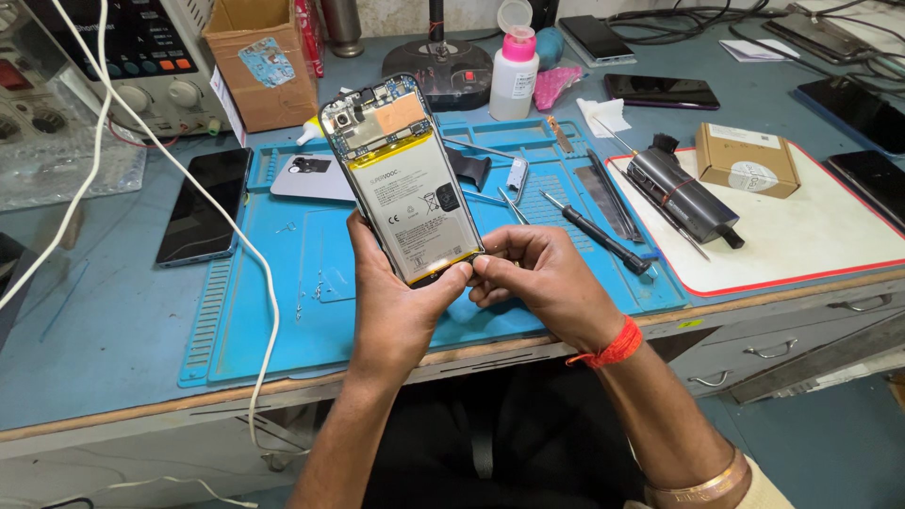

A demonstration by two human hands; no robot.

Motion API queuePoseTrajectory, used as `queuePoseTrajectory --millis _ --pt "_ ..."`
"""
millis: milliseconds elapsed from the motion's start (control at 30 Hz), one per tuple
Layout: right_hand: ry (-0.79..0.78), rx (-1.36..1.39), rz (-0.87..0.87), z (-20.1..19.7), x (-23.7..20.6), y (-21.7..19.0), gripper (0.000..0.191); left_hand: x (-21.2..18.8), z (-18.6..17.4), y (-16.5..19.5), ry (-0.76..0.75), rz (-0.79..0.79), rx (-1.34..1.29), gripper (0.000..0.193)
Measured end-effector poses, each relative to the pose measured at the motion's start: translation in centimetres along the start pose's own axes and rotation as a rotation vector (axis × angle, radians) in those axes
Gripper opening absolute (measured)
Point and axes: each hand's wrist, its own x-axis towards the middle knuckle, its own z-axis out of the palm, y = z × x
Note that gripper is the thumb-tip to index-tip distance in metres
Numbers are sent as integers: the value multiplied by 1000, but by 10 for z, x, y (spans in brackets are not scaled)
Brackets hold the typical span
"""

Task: The person disassembles a smartphone at a repair workbench. They pry open the phone's rear assembly with a spudger, lift out the internal frame, disconnect the battery, and handle small internal components and screws, setting parts on the mat as they work.

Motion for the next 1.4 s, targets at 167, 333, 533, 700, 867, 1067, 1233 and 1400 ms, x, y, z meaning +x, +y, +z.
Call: queuePoseTrajectory --millis 167,333,533,700,867,1067,1233,1400 --pt "23 4 23 2 -5 -5 20 1 -2 0 -5 -43 -52 79" --pt "27 -24 -4 4 -2 -5 23 1 -2 -3 -40 -17 -24 80" --pt "32 -56 -28 2 -3 -1 23 1 -3 -6 -77 -2 -50 83" --pt "-12 -1 -59 0 -2 2 23 0 -3 -5 -83 -12 -49 84" --pt "-1 7 -23 -1 -4 0 28 0 -2 -2 -39 -12 -75 83" --pt "-34 123 -24 -2 -5 -1 27 0 -3 3 25 -69 -150 78" --pt "-25 82 -33 -2 -6 -1 25 -1 -2 5 38 -62 -133 78" --pt "-26 57 -19 -1 -6 -3 24 -1 -1 6 39 -43 -111 76"
